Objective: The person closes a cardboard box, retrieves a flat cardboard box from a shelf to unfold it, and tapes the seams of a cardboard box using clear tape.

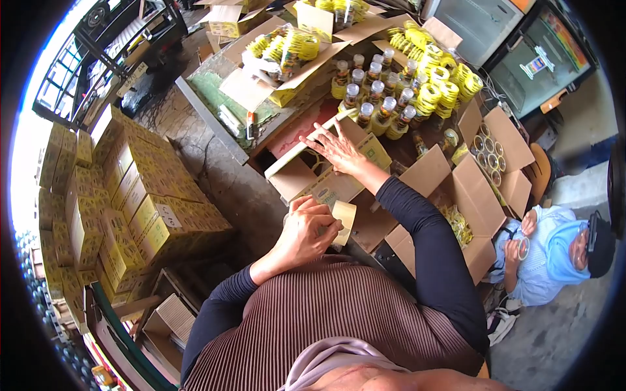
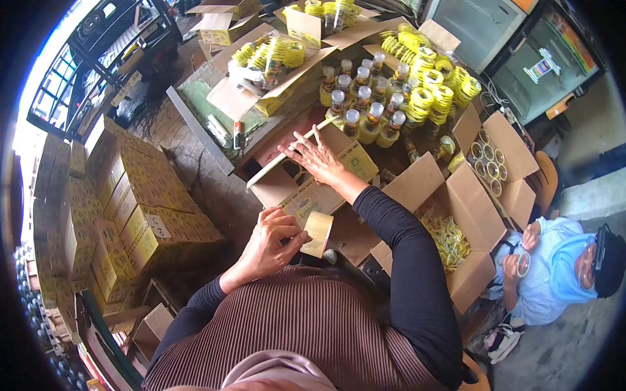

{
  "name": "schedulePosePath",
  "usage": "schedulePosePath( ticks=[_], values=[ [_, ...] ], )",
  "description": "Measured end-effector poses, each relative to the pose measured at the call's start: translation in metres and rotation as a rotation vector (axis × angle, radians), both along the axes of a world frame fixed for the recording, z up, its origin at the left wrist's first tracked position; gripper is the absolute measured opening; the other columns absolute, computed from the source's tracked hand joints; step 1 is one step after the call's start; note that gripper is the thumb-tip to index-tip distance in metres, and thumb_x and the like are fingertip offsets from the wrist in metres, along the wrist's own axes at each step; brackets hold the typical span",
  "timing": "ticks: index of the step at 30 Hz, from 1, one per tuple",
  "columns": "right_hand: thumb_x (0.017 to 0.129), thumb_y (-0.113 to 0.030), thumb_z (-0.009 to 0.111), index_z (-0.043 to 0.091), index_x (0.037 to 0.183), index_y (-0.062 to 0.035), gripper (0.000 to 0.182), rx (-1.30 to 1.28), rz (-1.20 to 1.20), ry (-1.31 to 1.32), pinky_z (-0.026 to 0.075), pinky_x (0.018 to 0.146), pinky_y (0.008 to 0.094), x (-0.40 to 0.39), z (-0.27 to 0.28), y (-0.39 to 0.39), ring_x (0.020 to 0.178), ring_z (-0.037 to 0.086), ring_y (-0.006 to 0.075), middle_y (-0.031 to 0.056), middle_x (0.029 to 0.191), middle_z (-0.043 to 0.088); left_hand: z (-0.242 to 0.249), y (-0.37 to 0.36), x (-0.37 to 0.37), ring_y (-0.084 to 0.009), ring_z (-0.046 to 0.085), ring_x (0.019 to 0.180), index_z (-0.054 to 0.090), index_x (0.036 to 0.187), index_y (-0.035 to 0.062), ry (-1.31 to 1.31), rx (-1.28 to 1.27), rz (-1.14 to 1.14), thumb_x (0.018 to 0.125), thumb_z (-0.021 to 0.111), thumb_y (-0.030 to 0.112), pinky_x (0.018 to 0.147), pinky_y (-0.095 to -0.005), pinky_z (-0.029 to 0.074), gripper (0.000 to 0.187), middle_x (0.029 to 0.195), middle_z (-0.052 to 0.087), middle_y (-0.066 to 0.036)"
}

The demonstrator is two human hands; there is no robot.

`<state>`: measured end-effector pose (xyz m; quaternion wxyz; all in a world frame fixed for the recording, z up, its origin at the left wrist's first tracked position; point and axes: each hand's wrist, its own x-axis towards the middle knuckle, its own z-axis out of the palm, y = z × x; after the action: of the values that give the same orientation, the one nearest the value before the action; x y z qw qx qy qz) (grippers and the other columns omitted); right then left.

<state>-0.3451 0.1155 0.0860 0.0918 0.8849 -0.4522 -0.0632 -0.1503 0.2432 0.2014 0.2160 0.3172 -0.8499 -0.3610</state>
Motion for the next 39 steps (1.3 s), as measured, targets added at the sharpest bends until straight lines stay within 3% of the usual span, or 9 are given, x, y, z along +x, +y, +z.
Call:
schedulePosePath(
  ticks=[3,4,6,12,15,18,25,29,39],
  values=[
    [0.051,-0.022,0.082,0.031,0.142,-0.0203,0.104,0.086,0.089,-0.104,0.005,0.114,0.0562,-0.014,-0.054,-0.010,0.132,0.035,0.0220,0.0030,0.141,0.040,0.004,-0.004,0.008,-0.0211,0.057,0.082,0.070,0.078,0.0041,-0.007,0.027,0.033,0.084,0.060,0.014,0.102,-0.0404,0.029,0.015,0.073,0.060,-0.006],
    [0.051,-0.022,0.082,0.031,0.142,-0.0203,0.104,0.091,0.095,-0.102,0.005,0.114,0.0562,-0.023,-0.080,-0.011,0.132,0.035,0.0220,0.0030,0.141,0.040,0.006,-0.005,0.011,-0.0211,0.057,0.082,0.070,0.078,0.0041,-0.005,0.032,0.040,0.084,0.060,0.014,0.102,-0.0404,0.029,0.015,0.073,0.060,-0.006],
    [0.056,-0.019,0.078,0.050,0.129,-0.0210,0.078,0.112,0.085,-0.331,0.011,0.115,0.0502,-0.033,-0.104,-0.010,0.126,0.041,0.0210,0.0032,0.136,0.045,0.008,-0.009,0.017,-0.0220,0.059,0.081,0.070,0.079,0.0034,0.024,0.014,0.073,0.084,0.060,0.014,0.103,-0.0422,0.029,0.015,0.072,0.060,-0.007],
    [0.060,-0.014,0.074,0.063,0.116,-0.0207,0.057,0.310,0.007,-0.286,0.033,0.103,0.0433,-0.028,-0.082,-0.013,0.116,0.050,0.0206,0.0021,0.121,0.055,0.006,-0.025,0.029,-0.0245,0.060,0.077,0.070,0.080,0.0019,0.059,0.054,0.124,0.085,0.059,0.013,0.101,-0.0450,0.033,0.016,0.072,0.061,-0.009],
    [0.062,-0.008,0.071,0.065,0.114,-0.0194,0.054,0.349,-0.024,-0.324,0.039,0.097,0.0378,-0.026,-0.074,-0.013,0.112,0.053,0.0205,0.0031,0.118,0.058,0.006,-0.035,0.030,-0.0243,0.058,0.074,0.070,0.080,0.0014,0.039,0.007,0.132,0.084,0.058,0.012,0.094,-0.0408,0.039,0.016,0.073,0.061,-0.010],
    [0.063,-0.006,0.071,0.066,0.112,-0.0179,0.051,0.290,0.006,-0.419,0.044,0.091,0.0345,-0.028,-0.073,-0.010,0.108,0.056,0.0209,0.0021,0.114,0.059,0.006,-0.045,0.027,-0.0227,0.052,0.070,0.070,0.082,-0.0002,0.155,0.071,0.157,0.084,0.055,0.010,0.073,-0.0330,0.042,0.018,0.070,0.059,-0.011],
    [0.067,-0.005,0.068,0.067,0.108,-0.0191,0.043,0.327,-0.036,-0.495,0.045,0.091,0.0346,-0.033,-0.070,-0.007,0.107,0.056,0.0225,0.0004,0.113,0.060,-0.006,-0.062,0.013,-0.0188,0.051,0.071,0.070,0.086,-0.0004,0.224,0.170,0.202,0.088,0.054,0.014,0.072,-0.0309,0.042,0.022,0.069,0.055,-0.010],
    [0.064,-0.008,0.072,0.067,0.107,-0.0180,0.044,0.248,-0.009,-0.523,0.047,0.088,0.0338,-0.034,-0.074,-0.005,0.106,0.057,0.0209,-0.0005,0.115,0.060,-0.015,-0.072,0.009,-0.0220,0.058,0.076,0.070,0.085,0.0000,0.286,0.293,0.272,0.089,0.054,0.018,0.074,-0.0330,0.045,0.024,0.074,0.062,-0.011],
    [0.060,-0.006,0.076,0.067,0.107,-0.0176,0.050,0.347,-0.043,-0.588,0.049,0.089,0.0346,-0.040,-0.078,-0.009,0.108,0.058,0.0206,-0.0040,0.122,0.057,-0.036,-0.086,0.006,-0.0150,0.057,0.074,0.070,0.088,-0.0005,0.332,0.363,0.291,0.091,0.052,0.021,0.071,-0.0296,0.045,0.028,0.078,0.062,-0.009]
  ],
)
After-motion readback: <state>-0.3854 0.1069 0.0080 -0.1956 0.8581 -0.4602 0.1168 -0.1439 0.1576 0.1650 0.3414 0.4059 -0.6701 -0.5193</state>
